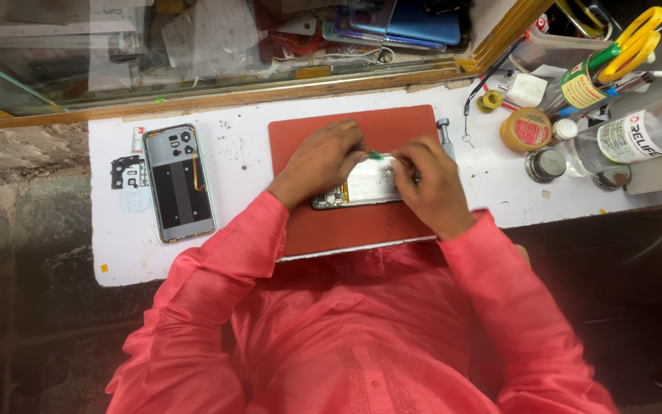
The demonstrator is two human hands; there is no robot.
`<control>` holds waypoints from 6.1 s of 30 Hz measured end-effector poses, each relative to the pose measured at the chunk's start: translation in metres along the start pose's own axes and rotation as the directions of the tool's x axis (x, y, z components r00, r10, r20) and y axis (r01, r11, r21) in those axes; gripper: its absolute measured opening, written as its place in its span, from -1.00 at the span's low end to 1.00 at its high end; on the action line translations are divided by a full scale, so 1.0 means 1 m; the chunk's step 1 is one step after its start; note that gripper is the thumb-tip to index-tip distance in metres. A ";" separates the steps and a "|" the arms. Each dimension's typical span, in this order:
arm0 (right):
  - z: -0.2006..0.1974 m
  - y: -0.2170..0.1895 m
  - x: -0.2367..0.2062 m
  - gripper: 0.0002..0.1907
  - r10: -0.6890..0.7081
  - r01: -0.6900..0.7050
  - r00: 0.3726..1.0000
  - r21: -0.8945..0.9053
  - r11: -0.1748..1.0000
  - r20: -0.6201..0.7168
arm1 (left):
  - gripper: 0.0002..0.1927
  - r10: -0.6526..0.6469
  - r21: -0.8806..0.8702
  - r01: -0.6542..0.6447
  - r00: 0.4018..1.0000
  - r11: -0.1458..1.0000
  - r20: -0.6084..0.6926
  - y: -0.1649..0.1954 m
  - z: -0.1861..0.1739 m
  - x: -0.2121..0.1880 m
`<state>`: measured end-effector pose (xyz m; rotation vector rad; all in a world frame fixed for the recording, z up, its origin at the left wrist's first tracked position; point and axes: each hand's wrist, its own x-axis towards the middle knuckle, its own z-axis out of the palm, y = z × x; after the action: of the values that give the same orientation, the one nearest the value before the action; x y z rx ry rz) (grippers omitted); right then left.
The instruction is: The person disassembles a smartphone at a repair bench. They use a screwdriver to remove screws from the phone's back cover, lift off the cover, set it aside, and then work on the exposed internal components, pressing and adjusting parts of the battery and board area.
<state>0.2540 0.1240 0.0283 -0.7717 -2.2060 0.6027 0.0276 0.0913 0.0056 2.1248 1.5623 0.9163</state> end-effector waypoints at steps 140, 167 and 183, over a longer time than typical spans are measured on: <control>0.070 -0.028 -0.032 -0.59 0.498 -0.318 0.857 0.894 0.317 0.129 | -0.29 -0.399 -0.038 0.492 0.748 0.870 0.530 0.052 -0.017 0.036; 0.081 -0.038 -0.038 -0.59 0.553 -0.229 0.833 0.902 0.367 -0.013 | -0.32 -0.385 0.075 0.386 0.845 0.919 0.372 0.069 -0.019 0.025; 0.074 -0.034 -0.020 -0.58 0.412 -0.232 0.905 0.931 0.283 0.101 | -0.41 -0.434 0.055 0.445 0.827 0.894 0.359 0.064 -0.029 0.028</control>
<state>0.1987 0.0728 -0.0076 -0.5599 -1.1262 1.7512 0.0594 0.0934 0.0744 1.6708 1.7115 0.3612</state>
